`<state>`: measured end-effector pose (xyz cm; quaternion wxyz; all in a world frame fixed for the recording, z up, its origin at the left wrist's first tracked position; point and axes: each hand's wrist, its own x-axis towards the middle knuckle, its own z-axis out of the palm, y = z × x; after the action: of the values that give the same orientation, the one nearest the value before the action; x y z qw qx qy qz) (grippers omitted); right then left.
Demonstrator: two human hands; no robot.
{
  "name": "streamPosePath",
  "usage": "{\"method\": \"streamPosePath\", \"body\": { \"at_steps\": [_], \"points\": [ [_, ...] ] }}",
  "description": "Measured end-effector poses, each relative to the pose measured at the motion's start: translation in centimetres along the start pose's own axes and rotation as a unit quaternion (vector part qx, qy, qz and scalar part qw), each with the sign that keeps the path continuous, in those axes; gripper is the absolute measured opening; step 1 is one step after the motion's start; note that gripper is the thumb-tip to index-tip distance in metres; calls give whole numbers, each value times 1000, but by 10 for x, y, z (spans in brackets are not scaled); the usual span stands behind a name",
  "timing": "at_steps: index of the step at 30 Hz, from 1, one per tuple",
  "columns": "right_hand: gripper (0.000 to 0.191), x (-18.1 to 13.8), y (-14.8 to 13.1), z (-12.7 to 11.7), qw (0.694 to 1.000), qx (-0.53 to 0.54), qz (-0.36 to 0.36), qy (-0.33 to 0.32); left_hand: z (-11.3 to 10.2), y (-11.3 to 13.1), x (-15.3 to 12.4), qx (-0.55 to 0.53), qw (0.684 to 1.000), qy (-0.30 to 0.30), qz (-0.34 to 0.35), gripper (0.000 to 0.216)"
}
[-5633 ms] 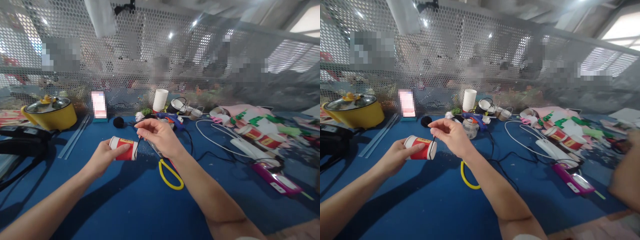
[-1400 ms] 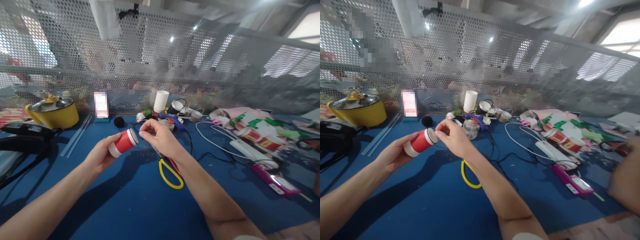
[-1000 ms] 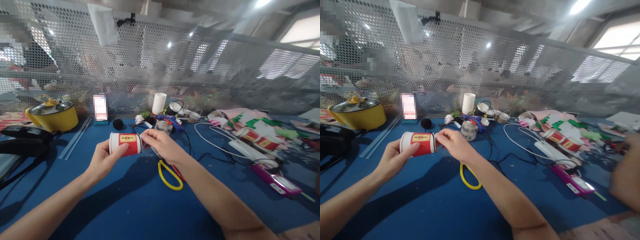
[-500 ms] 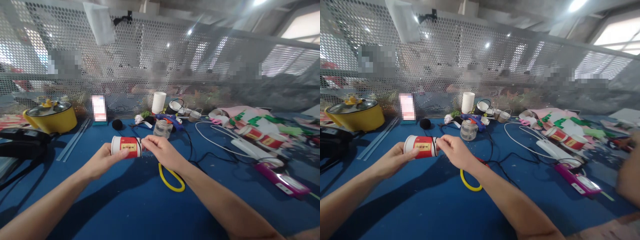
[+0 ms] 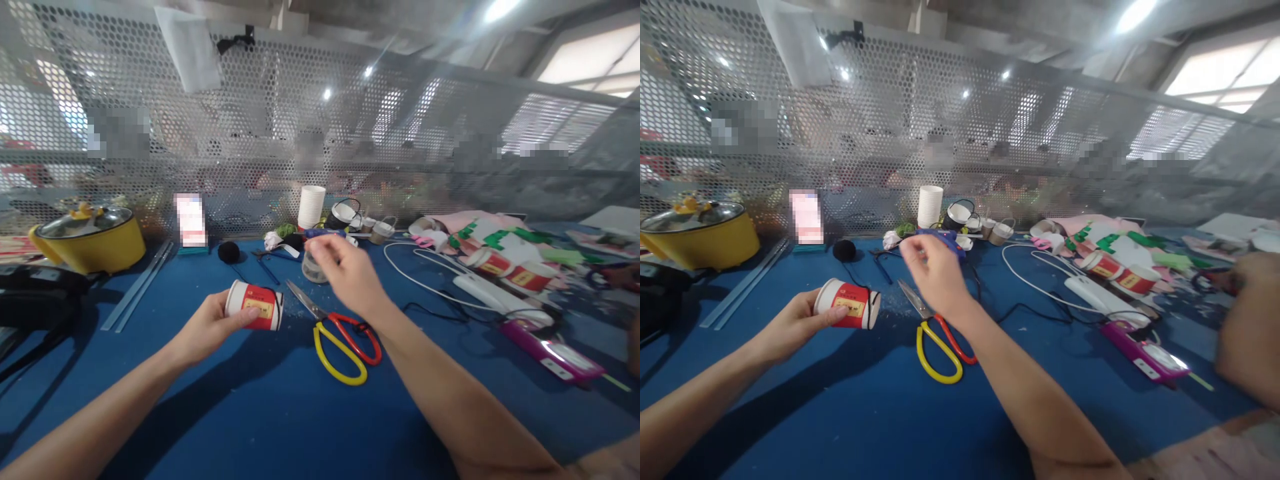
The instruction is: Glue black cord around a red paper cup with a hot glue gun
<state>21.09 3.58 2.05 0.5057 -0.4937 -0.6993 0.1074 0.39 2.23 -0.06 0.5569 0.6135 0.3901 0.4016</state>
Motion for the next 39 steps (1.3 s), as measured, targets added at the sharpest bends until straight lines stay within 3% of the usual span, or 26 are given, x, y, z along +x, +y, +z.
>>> {"method": "streamPosePath", "body": {
  "at_steps": [2,4,7,10,15,23,25,29,33,36,39],
  "points": [
    [22,14,14,-13,992,-85,9,89,-2,-2,3,-9,1000,2,-20,11],
    [21,27,32,-24,980,-159,50,111,-3,-3,4,-28,999,16,-40,12],
    [21,43,57,-31,971,-162,176,16,-4,-3,5,-64,996,32,-58,15],
    [26,50,72,-29,960,-106,253,-51,-4,-3,6,-81,993,31,-75,16],
    [21,45,77,-21,950,2,305,-67,-6,-2,7,-80,992,26,-91,19],
    [13,35,57,-14,958,141,249,7,-9,-1,7,-73,992,31,-95,18],
    [8,31,41,-17,958,180,222,-14,-9,0,7,-77,992,40,-93,18],
    [17,17,7,-26,942,269,172,-101,-9,2,7,-90,990,78,-76,22],
    [10,-2,-12,-35,947,232,155,-157,-9,4,4,-91,990,104,-36,19],
    [26,-14,-16,-37,959,156,138,-193,-8,7,1,-82,990,119,-2,17],
    [23,-21,-20,-37,967,97,119,-205,-7,8,-1,-73,988,133,13,16]
  ]
}}
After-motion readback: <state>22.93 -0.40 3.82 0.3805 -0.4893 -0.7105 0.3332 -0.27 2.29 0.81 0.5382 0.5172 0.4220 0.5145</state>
